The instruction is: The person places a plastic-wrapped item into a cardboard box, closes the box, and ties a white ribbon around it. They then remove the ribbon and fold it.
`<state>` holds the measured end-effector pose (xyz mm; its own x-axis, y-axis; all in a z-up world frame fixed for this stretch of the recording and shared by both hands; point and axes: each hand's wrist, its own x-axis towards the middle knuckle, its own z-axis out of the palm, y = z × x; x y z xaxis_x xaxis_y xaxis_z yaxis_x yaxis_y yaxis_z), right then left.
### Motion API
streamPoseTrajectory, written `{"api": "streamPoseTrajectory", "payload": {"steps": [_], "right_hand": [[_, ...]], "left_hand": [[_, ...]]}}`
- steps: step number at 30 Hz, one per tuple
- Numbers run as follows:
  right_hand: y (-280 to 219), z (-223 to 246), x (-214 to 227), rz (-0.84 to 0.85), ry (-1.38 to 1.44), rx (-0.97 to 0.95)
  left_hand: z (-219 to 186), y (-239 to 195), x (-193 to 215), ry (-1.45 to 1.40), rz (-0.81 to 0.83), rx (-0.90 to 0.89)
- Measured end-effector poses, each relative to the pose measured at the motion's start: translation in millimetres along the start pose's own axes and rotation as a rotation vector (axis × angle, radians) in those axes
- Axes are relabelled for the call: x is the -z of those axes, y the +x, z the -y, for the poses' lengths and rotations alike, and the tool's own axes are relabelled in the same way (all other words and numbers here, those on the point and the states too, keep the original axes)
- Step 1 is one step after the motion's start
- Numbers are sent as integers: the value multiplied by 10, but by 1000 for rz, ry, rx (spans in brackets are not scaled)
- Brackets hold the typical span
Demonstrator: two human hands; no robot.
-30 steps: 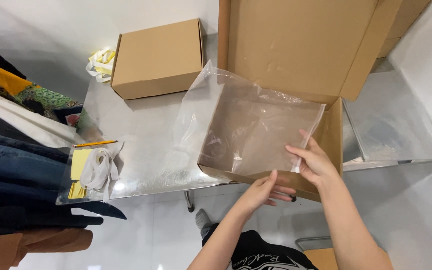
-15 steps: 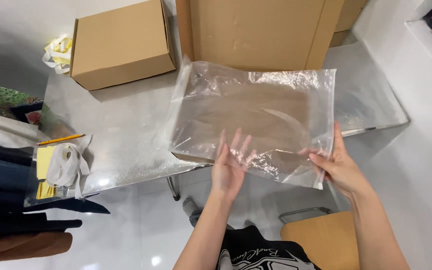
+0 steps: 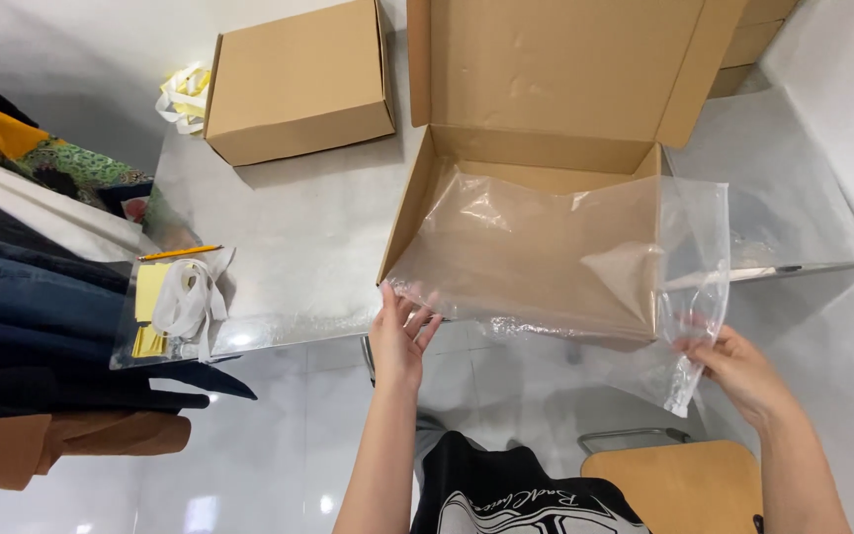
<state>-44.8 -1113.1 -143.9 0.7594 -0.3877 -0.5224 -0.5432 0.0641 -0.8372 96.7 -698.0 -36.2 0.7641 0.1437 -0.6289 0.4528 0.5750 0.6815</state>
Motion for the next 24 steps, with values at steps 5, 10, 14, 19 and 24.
{"api": "streamPoseTrajectory", "payload": {"steps": [5,10,14,19,24], "right_hand": [[258,-255,-18,-135,73,61],[293,-275,-119,-296,116,39],[304,-297,-128,-371,69,27],[324,-329,-199,-420,125,96],[22,0,-409,-452,51,256]], "left_hand": [[-127,271,134,149,-62,35],[-143,513,215,246,1,66],[-133,469,168,337,34,-13],[-192,422,163,494,54,-167],[-209,323,260,569,-2,-430]]}}
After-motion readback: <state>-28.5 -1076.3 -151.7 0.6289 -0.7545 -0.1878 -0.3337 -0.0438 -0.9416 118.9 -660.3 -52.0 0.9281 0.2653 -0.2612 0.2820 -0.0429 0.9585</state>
